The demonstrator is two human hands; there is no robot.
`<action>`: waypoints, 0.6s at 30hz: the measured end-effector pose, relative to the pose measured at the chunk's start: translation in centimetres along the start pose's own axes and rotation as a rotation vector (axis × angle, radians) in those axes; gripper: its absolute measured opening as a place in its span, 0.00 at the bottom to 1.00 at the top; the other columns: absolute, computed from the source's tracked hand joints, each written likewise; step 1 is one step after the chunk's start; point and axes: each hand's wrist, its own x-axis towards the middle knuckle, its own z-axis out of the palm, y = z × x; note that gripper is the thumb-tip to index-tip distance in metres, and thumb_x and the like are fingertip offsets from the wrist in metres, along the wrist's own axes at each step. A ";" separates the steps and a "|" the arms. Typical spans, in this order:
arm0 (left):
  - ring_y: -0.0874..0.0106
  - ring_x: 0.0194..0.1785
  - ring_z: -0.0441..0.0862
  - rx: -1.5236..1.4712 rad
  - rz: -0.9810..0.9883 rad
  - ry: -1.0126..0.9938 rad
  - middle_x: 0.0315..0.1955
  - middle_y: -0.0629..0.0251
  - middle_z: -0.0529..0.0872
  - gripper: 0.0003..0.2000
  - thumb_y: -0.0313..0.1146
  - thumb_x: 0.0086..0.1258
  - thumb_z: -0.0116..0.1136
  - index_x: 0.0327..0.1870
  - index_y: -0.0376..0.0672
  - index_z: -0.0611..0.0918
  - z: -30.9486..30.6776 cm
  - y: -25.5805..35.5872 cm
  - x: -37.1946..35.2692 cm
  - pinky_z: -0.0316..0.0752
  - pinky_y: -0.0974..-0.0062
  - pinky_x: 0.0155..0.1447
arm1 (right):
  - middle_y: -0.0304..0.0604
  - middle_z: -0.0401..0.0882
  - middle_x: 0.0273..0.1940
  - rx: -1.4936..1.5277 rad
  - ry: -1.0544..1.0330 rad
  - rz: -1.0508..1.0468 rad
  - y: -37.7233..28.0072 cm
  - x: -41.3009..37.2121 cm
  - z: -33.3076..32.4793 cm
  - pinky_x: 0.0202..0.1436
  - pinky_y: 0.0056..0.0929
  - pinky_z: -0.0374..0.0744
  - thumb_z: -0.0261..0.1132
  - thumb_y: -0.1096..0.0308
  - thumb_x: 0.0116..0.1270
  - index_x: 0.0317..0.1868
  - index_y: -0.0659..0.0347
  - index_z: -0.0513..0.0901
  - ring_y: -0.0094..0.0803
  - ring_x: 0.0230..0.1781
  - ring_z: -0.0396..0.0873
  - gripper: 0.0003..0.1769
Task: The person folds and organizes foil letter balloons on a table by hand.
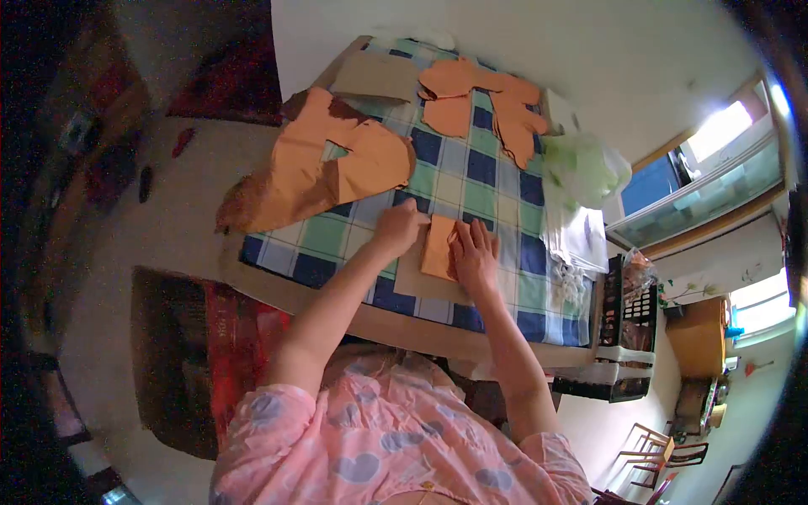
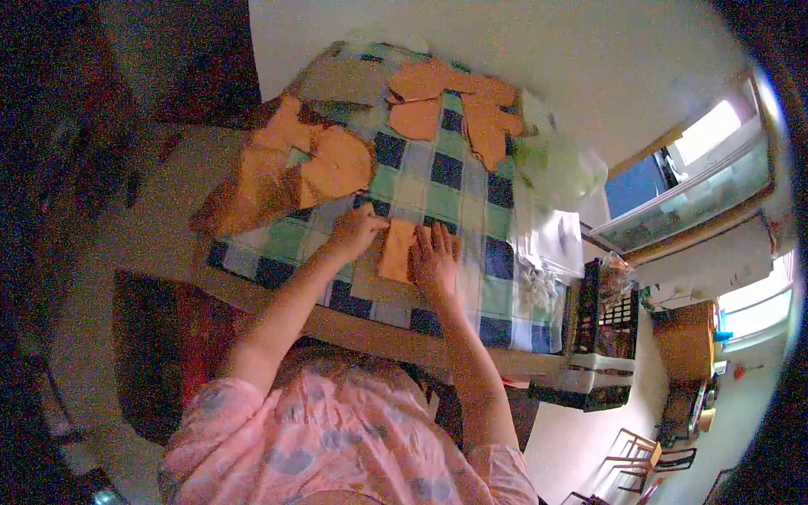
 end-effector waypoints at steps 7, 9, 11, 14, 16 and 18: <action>0.60 0.48 0.76 0.105 0.219 -0.107 0.41 0.60 0.75 0.10 0.32 0.63 0.52 0.41 0.54 0.85 -1.1 -0.6 -1.2 0.75 0.62 0.49 | 0.56 0.65 0.64 -0.004 -0.030 -0.002 -0.5 0.0 -0.4 0.69 0.56 0.53 0.54 0.59 0.66 0.64 0.50 0.67 0.50 0.67 0.60 0.26; 0.61 0.50 0.75 0.190 0.275 -0.135 0.44 0.60 0.75 0.13 0.30 0.62 0.51 0.43 0.56 0.85 -1.2 -0.7 -1.0 0.75 0.63 0.51 | 0.56 0.62 0.65 -0.011 -0.101 0.016 -0.4 0.1 -0.6 0.69 0.56 0.52 0.54 0.58 0.65 0.66 0.50 0.64 0.50 0.69 0.57 0.28; 0.62 0.49 0.76 0.222 0.330 -0.077 0.42 0.60 0.76 0.13 0.30 0.62 0.50 0.44 0.56 0.85 -0.5 -1.2 -0.9 0.75 0.64 0.51 | 0.56 0.60 0.67 -0.017 -0.144 0.026 -0.4 0.1 -0.7 0.70 0.57 0.51 0.55 0.58 0.65 0.67 0.50 0.62 0.50 0.70 0.55 0.30; 0.62 0.49 0.76 -0.035 0.148 -0.127 0.42 0.60 0.76 0.11 0.30 0.61 0.52 0.41 0.53 0.85 -1.0 -1.4 -0.7 0.74 0.64 0.50 | 0.55 0.59 0.68 -0.032 -0.144 0.017 -0.8 0.2 -1.2 0.70 0.57 0.51 0.54 0.58 0.66 0.68 0.50 0.62 0.49 0.70 0.55 0.29; 0.60 0.47 0.77 -0.119 0.063 -0.140 0.40 0.60 0.77 0.09 0.31 0.60 0.54 0.39 0.50 0.85 -0.8 -1.1 -0.5 0.74 0.63 0.48 | 0.53 0.60 0.67 -0.041 -0.117 0.008 -1.2 0.2 -1.5 0.69 0.55 0.52 0.49 0.59 0.71 0.67 0.48 0.65 0.48 0.70 0.56 0.24; 0.59 0.44 0.79 -0.185 -0.047 -0.125 0.37 0.59 0.80 0.07 0.32 0.59 0.56 0.36 0.47 0.85 -0.6 -0.4 -0.3 0.75 0.62 0.46 | 0.54 0.61 0.67 -0.029 -0.096 -0.003 -1.4 0.0 -1.7 0.69 0.54 0.53 0.49 0.59 0.71 0.67 0.48 0.65 0.47 0.70 0.57 0.24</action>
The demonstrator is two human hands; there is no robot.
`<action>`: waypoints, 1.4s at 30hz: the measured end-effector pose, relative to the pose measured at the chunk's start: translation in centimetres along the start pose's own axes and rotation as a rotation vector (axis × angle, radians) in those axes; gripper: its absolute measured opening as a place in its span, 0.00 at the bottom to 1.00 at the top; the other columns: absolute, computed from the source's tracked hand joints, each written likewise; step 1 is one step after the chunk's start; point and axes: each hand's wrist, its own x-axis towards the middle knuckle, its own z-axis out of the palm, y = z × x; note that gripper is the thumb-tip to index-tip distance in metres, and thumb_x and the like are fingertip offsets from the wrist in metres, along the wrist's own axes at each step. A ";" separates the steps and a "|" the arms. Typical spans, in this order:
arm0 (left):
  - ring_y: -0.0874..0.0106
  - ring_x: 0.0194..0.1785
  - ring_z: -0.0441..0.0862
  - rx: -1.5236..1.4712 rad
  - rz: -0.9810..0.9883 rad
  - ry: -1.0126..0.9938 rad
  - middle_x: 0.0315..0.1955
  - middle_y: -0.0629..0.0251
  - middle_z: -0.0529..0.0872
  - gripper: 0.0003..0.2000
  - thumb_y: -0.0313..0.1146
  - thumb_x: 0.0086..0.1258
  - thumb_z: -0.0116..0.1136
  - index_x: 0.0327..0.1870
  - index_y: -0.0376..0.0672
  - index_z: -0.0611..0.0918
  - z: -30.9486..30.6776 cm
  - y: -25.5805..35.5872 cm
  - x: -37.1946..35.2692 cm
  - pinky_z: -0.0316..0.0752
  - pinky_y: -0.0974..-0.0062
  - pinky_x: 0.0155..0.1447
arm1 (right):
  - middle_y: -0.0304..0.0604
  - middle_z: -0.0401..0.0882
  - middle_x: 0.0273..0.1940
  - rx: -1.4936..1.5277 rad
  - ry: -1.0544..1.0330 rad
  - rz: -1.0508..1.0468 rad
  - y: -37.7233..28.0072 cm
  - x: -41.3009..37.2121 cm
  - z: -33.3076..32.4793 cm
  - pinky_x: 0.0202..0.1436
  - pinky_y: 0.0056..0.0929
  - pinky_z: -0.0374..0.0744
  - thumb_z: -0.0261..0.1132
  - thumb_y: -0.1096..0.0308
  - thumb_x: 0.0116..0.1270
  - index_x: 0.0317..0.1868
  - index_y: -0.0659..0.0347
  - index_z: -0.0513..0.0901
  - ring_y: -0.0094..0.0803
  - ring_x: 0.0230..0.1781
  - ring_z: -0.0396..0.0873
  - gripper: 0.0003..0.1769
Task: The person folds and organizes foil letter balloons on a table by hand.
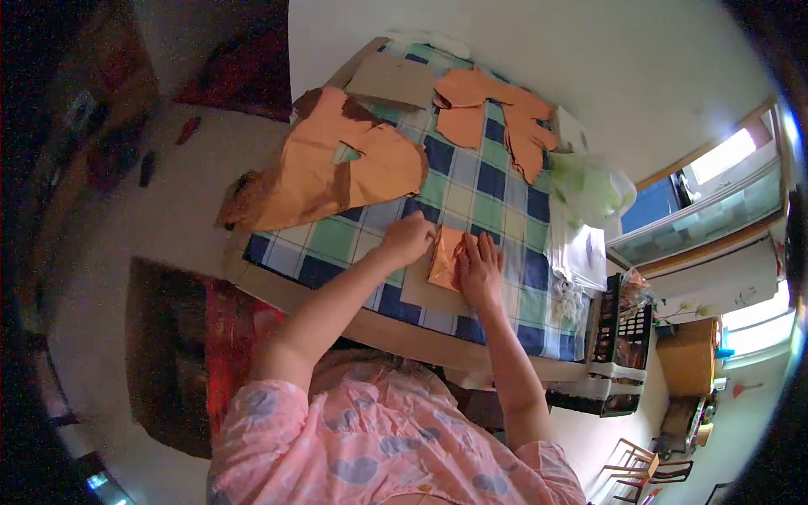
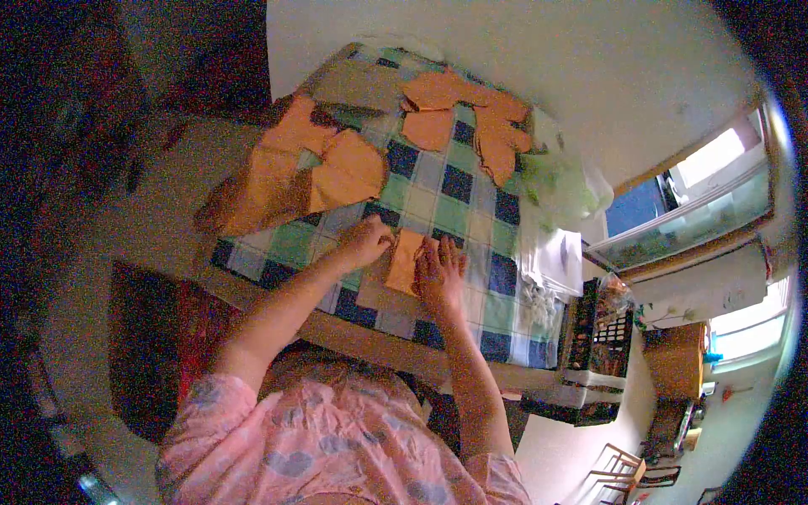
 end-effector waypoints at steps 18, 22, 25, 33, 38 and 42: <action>0.56 0.37 0.83 -0.212 -0.280 0.091 0.28 0.54 0.84 0.08 0.37 0.53 0.65 0.27 0.41 0.85 2.9 2.0 1.1 0.77 0.60 0.42 | 0.57 0.61 0.66 -0.016 -0.025 -0.029 0.3 0.0 -0.3 0.68 0.56 0.53 0.55 0.52 0.66 0.65 0.52 0.66 0.51 0.69 0.57 0.29; 0.55 0.36 0.83 -0.152 -0.268 0.188 0.28 0.53 0.84 0.08 0.35 0.53 0.64 0.28 0.40 0.85 2.8 2.7 1.1 0.77 0.61 0.43 | 0.57 0.64 0.65 0.030 0.026 0.005 0.9 0.4 0.8 0.67 0.56 0.55 0.55 0.53 0.66 0.64 0.51 0.67 0.52 0.67 0.59 0.28; 0.56 0.35 0.83 -0.233 -0.302 0.178 0.28 0.53 0.85 0.08 0.35 0.52 0.64 0.29 0.40 0.85 3.3 2.2 1.3 0.77 0.62 0.43 | 0.56 0.65 0.64 0.025 0.046 0.005 0.9 0.3 1.0 0.66 0.56 0.57 0.56 0.53 0.65 0.64 0.51 0.68 0.52 0.66 0.61 0.28; 0.55 0.32 0.84 -0.385 -0.375 0.160 0.25 0.51 0.84 0.09 0.35 0.54 0.61 0.29 0.39 0.85 4.6 1.1 1.9 0.78 0.63 0.43 | 0.55 0.64 0.64 -0.031 0.054 -0.030 0.7 0.2 0.6 0.65 0.58 0.58 0.57 0.52 0.64 0.65 0.50 0.67 0.50 0.66 0.62 0.29; 0.54 0.34 0.84 -0.344 -0.429 0.115 0.26 0.50 0.84 0.13 0.40 0.57 0.59 0.29 0.38 0.85 4.8 1.0 2.6 0.78 0.62 0.44 | 0.54 0.62 0.66 0.000 0.019 0.025 0.8 0.2 1.1 0.67 0.59 0.55 0.52 0.52 0.67 0.66 0.49 0.67 0.49 0.68 0.59 0.28; 0.52 0.35 0.83 -0.323 -0.405 0.118 0.28 0.49 0.84 0.13 0.41 0.58 0.59 0.29 0.38 0.86 3.8 2.0 2.3 0.77 0.60 0.45 | 0.53 0.62 0.67 0.006 -0.013 0.060 0.7 0.3 1.1 0.68 0.60 0.54 0.48 0.51 0.70 0.66 0.48 0.66 0.49 0.69 0.57 0.27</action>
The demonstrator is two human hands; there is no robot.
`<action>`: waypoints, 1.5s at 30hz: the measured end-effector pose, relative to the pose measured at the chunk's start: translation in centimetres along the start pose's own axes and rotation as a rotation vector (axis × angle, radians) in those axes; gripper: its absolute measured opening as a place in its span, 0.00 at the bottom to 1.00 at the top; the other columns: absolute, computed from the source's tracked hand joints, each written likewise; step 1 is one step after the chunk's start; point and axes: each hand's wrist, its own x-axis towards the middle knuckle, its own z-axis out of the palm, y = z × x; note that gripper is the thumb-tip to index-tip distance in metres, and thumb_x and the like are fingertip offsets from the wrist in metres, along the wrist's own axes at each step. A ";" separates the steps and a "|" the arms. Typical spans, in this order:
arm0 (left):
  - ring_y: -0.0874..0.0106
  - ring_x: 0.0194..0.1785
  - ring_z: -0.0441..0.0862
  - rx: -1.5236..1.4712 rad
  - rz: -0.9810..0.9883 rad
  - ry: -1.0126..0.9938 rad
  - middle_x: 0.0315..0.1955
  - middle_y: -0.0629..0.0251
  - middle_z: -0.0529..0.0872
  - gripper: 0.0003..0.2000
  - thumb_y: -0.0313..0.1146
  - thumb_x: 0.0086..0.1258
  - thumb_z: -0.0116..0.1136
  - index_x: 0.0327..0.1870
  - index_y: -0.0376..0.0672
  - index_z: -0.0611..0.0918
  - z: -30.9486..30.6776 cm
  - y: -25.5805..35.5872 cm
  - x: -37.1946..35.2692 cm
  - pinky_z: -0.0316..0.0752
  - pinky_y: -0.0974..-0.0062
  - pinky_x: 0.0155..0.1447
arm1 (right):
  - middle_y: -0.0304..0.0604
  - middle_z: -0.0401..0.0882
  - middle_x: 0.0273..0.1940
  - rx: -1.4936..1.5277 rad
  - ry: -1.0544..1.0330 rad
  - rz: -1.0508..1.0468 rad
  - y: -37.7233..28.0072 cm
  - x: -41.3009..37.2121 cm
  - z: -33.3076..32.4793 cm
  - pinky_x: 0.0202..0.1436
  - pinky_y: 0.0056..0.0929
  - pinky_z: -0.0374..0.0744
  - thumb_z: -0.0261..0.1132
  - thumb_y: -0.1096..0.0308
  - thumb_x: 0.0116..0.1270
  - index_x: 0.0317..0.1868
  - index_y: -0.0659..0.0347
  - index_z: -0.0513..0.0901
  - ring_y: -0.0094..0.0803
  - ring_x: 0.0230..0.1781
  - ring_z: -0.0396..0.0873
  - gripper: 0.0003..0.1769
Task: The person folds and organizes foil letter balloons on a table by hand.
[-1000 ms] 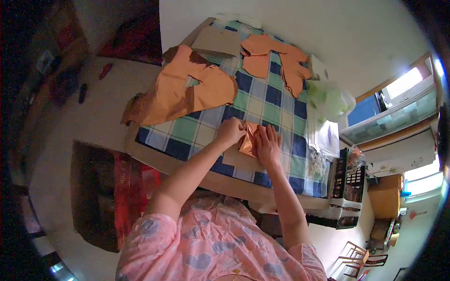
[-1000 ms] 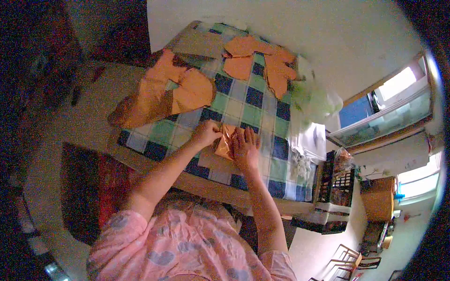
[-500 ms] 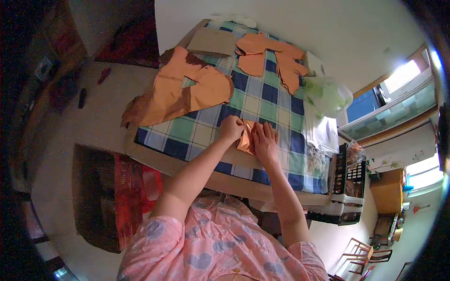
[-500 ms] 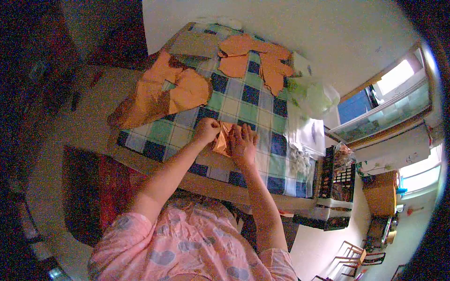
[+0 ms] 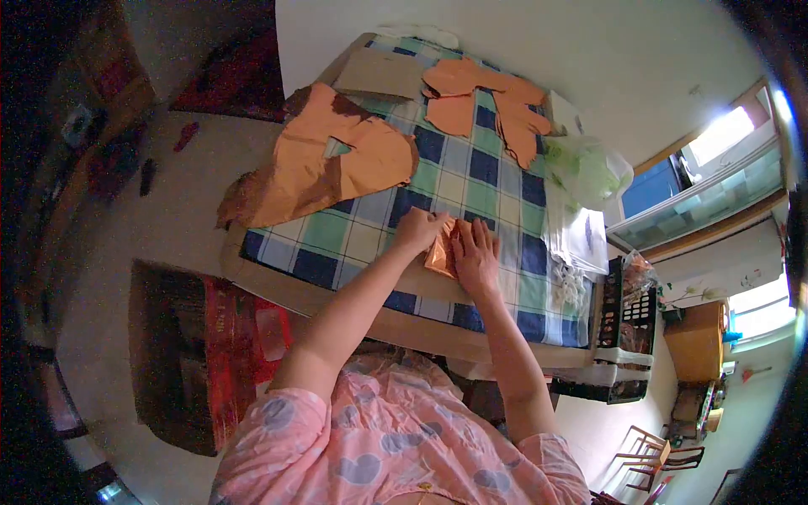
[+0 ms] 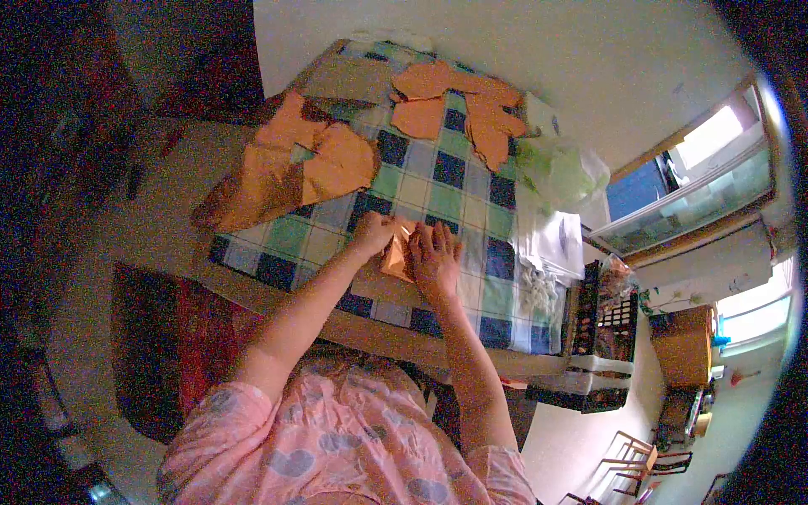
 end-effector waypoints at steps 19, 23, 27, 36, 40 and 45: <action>0.60 0.33 0.83 0.012 0.229 0.178 0.29 0.57 0.85 0.05 0.30 0.57 0.59 0.31 0.39 0.82 -0.1 -2.0 -0.7 0.77 0.64 0.38 | 0.55 0.65 0.65 -0.016 0.062 -0.060 0.1 0.2 0.1 0.67 0.58 0.57 0.49 0.53 0.69 0.64 0.50 0.69 0.50 0.67 0.61 0.25; 0.57 0.34 0.82 0.214 0.330 0.272 0.32 0.56 0.82 0.05 0.32 0.58 0.58 0.31 0.42 0.81 -0.4 -1.3 -1.0 0.76 0.62 0.39 | 0.56 0.65 0.64 0.005 0.102 -0.068 -0.2 -0.1 -0.1 0.66 0.57 0.58 0.53 0.53 0.67 0.62 0.51 0.71 0.50 0.66 0.62 0.25; 0.55 0.37 0.80 0.379 0.307 0.201 0.33 0.56 0.78 0.04 0.31 0.62 0.54 0.31 0.43 0.80 -1.1 0.3 -1.4 0.76 0.61 0.41 | 0.56 0.66 0.63 -0.018 0.121 -0.107 -0.6 0.0 -0.9 0.65 0.57 0.59 0.54 0.53 0.66 0.60 0.52 0.72 0.50 0.65 0.63 0.24; 0.60 0.45 0.80 0.844 0.836 -0.057 0.43 0.61 0.77 0.13 0.32 0.65 0.49 0.49 0.47 0.80 -5.4 -2.6 -1.7 0.80 0.64 0.42 | 0.58 0.65 0.63 0.011 0.112 -0.114 -0.5 -0.1 -0.8 0.65 0.58 0.58 0.55 0.55 0.64 0.61 0.53 0.70 0.52 0.65 0.63 0.25; 0.61 0.48 0.79 0.807 0.897 -0.014 0.43 0.61 0.77 0.12 0.32 0.64 0.50 0.48 0.48 0.80 -5.4 -1.9 -1.3 0.81 0.65 0.42 | 0.55 0.64 0.65 -0.026 0.079 -0.086 -0.3 0.1 -0.5 0.67 0.50 0.57 0.51 0.56 0.70 0.65 0.50 0.68 0.48 0.68 0.60 0.24; 0.68 0.41 0.79 0.775 1.132 0.082 0.36 0.66 0.76 0.07 0.31 0.59 0.52 0.37 0.45 0.80 -5.4 -2.6 -0.4 0.79 0.70 0.33 | 0.59 0.63 0.64 0.007 0.060 -0.090 -0.1 -0.2 -0.3 0.67 0.59 0.55 0.56 0.56 0.64 0.62 0.56 0.68 0.52 0.66 0.60 0.27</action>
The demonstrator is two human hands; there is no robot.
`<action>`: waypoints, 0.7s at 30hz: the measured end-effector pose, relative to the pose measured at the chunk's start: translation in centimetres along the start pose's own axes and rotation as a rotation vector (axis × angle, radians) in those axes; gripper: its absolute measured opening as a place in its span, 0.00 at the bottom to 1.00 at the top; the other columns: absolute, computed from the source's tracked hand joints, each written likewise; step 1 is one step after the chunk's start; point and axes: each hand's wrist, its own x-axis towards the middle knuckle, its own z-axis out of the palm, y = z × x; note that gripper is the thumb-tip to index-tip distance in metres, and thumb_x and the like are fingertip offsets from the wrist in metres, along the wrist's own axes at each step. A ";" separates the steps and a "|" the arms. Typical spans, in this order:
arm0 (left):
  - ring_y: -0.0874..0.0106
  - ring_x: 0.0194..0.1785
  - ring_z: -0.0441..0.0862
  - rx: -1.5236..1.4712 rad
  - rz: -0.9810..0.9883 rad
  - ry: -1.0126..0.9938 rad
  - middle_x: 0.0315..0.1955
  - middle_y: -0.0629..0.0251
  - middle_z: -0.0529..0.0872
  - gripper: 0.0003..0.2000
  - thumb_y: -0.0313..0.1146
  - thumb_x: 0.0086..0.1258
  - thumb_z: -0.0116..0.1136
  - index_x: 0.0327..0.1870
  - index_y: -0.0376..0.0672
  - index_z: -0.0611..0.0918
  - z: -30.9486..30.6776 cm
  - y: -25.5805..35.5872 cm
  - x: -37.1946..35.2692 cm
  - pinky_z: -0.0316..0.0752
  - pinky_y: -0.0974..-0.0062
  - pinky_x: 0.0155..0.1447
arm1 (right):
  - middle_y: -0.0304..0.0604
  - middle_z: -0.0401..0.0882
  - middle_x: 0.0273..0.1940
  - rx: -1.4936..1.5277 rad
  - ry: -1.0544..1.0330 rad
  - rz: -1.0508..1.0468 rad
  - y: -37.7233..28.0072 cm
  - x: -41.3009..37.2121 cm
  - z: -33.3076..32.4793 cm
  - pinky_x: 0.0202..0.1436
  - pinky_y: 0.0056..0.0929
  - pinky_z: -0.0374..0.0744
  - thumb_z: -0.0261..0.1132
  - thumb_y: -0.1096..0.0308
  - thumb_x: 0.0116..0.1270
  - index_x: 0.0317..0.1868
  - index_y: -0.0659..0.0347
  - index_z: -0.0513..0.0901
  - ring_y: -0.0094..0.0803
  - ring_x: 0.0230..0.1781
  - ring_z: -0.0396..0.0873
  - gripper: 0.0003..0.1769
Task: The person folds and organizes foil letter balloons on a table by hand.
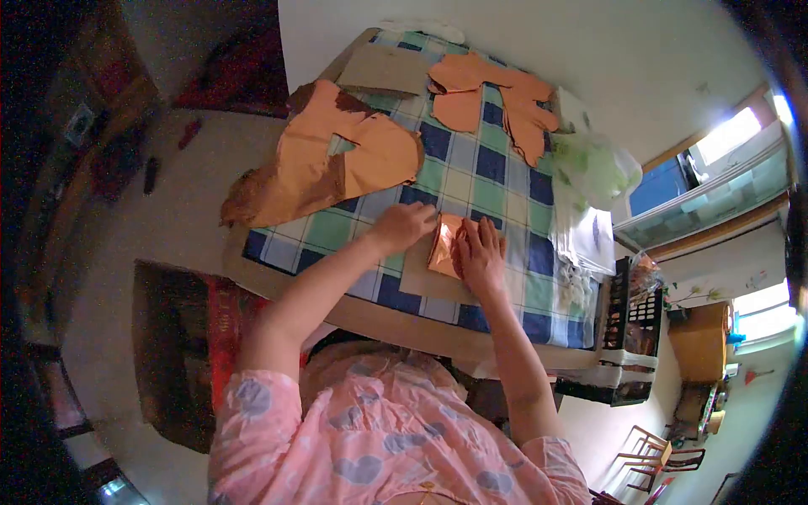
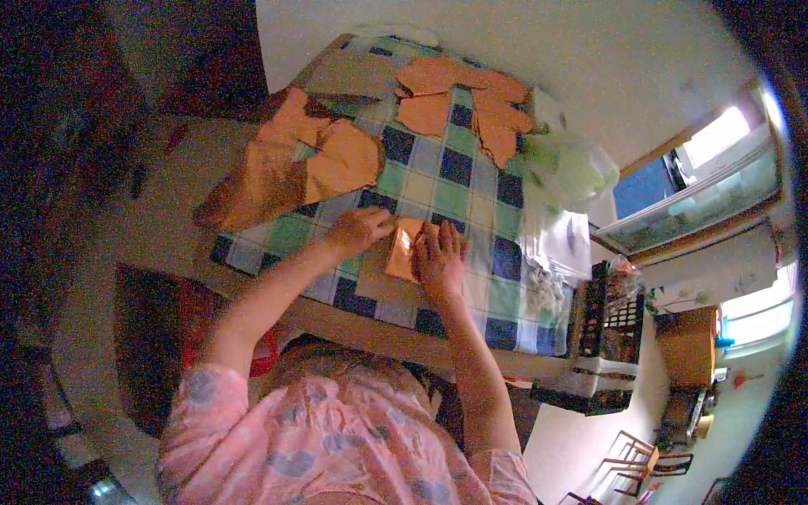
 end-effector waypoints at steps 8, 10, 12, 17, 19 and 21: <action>0.70 0.31 0.81 0.061 0.339 -0.143 0.25 0.69 0.77 0.05 0.32 0.56 0.53 0.31 0.44 0.79 0.2 -1.9 2.1 0.77 0.73 0.27 | 0.56 0.65 0.63 -0.095 -0.010 -0.022 -1.2 0.8 -1.5 0.65 0.55 0.59 0.53 0.56 0.67 0.61 0.56 0.69 0.52 0.65 0.61 0.24; 0.70 0.30 0.82 0.078 0.384 -0.081 0.23 0.70 0.77 0.04 0.32 0.56 0.53 0.30 0.44 0.78 0.5 -2.3 2.6 0.77 0.73 0.27 | 0.54 0.61 0.67 -0.099 -0.133 0.031 -1.8 1.0 -2.6 0.69 0.49 0.55 0.49 0.56 0.70 0.65 0.50 0.67 0.48 0.69 0.57 0.24; 0.70 0.30 0.82 0.073 0.383 -0.010 0.23 0.69 0.77 0.04 0.32 0.55 0.53 0.29 0.44 0.78 1.3 -2.4 2.7 0.77 0.73 0.27 | 0.55 0.61 0.66 -0.109 -0.127 0.026 -1.6 1.0 -2.2 0.69 0.48 0.55 0.49 0.57 0.70 0.65 0.51 0.67 0.48 0.69 0.57 0.24; 0.71 0.31 0.82 0.001 0.192 0.095 0.27 0.68 0.78 0.04 0.32 0.55 0.53 0.29 0.43 0.78 1.8 -0.8 1.9 0.77 0.73 0.30 | 0.55 0.63 0.65 -0.085 -0.067 -0.016 -0.9 0.5 -1.4 0.69 0.48 0.55 0.49 0.57 0.70 0.64 0.53 0.68 0.49 0.68 0.58 0.24; 0.68 0.32 0.82 -0.108 0.003 0.084 0.29 0.66 0.79 0.05 0.32 0.56 0.54 0.31 0.42 0.79 2.5 0.1 1.6 0.77 0.70 0.32 | 0.55 0.63 0.65 -0.086 -0.057 -0.037 -1.5 0.7 -2.3 0.69 0.48 0.56 0.49 0.58 0.71 0.64 0.53 0.68 0.49 0.68 0.59 0.23; 0.64 0.33 0.82 -0.218 -0.185 0.070 0.31 0.64 0.80 0.06 0.33 0.57 0.55 0.32 0.42 0.80 2.2 1.2 1.5 0.78 0.67 0.34 | 0.55 0.64 0.65 -0.085 -0.055 -0.025 -2.0 0.7 -2.8 0.69 0.49 0.56 0.49 0.57 0.71 0.64 0.54 0.69 0.50 0.68 0.59 0.23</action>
